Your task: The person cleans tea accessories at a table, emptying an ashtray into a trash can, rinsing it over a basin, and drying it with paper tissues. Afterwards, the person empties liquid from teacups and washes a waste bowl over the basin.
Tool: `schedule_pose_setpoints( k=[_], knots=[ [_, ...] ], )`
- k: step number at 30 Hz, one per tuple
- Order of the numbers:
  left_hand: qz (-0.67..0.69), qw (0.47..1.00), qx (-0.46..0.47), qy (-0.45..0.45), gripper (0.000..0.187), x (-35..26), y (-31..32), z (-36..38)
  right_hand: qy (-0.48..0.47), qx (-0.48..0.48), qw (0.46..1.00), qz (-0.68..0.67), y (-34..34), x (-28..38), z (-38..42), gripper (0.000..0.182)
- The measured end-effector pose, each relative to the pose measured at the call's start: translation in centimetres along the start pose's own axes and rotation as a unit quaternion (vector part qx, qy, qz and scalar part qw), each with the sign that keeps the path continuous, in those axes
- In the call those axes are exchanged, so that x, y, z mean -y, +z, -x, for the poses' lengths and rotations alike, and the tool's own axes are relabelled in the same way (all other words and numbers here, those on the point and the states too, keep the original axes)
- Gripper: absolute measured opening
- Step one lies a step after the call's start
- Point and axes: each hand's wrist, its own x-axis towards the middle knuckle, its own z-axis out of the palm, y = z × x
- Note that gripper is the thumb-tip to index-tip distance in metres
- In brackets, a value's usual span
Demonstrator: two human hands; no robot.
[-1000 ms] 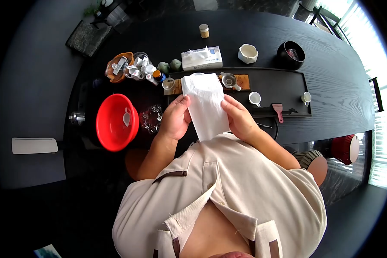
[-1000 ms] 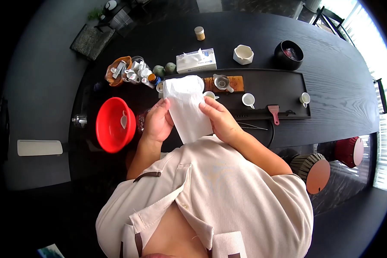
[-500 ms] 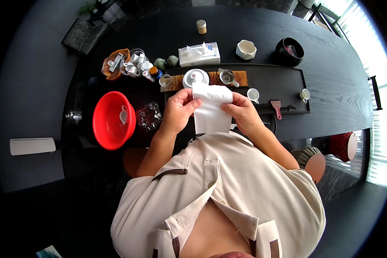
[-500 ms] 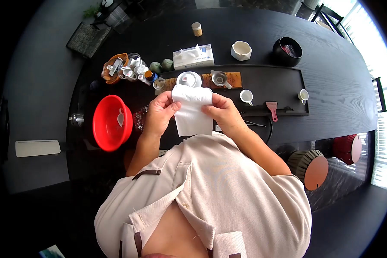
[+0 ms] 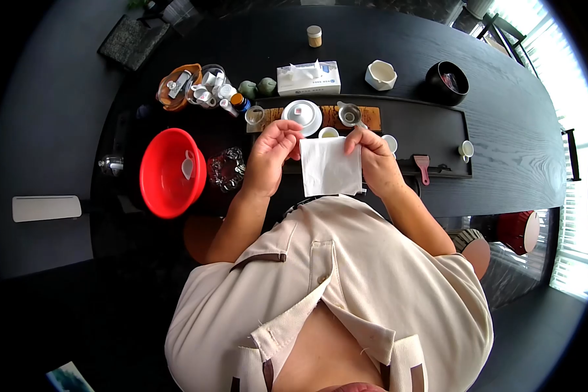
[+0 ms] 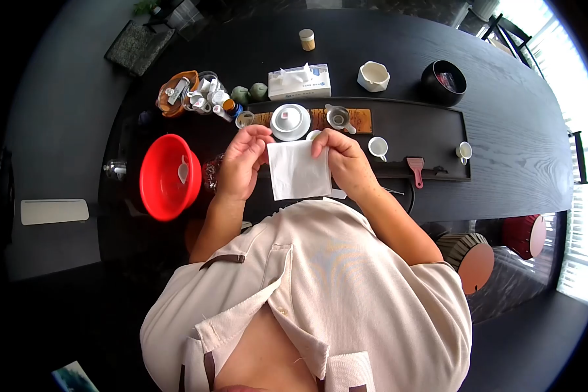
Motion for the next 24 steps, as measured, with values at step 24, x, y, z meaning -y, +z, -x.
schedule_pose_setpoints(
  k=[24],
  knots=[
    [-0.018, 0.997, -0.015, -0.072, 0.016, 2.8, 0.6, -1.8, 0.005, -0.033, 0.999, -0.002, -1.5, -2.3, -0.8, 0.025]
  ],
)
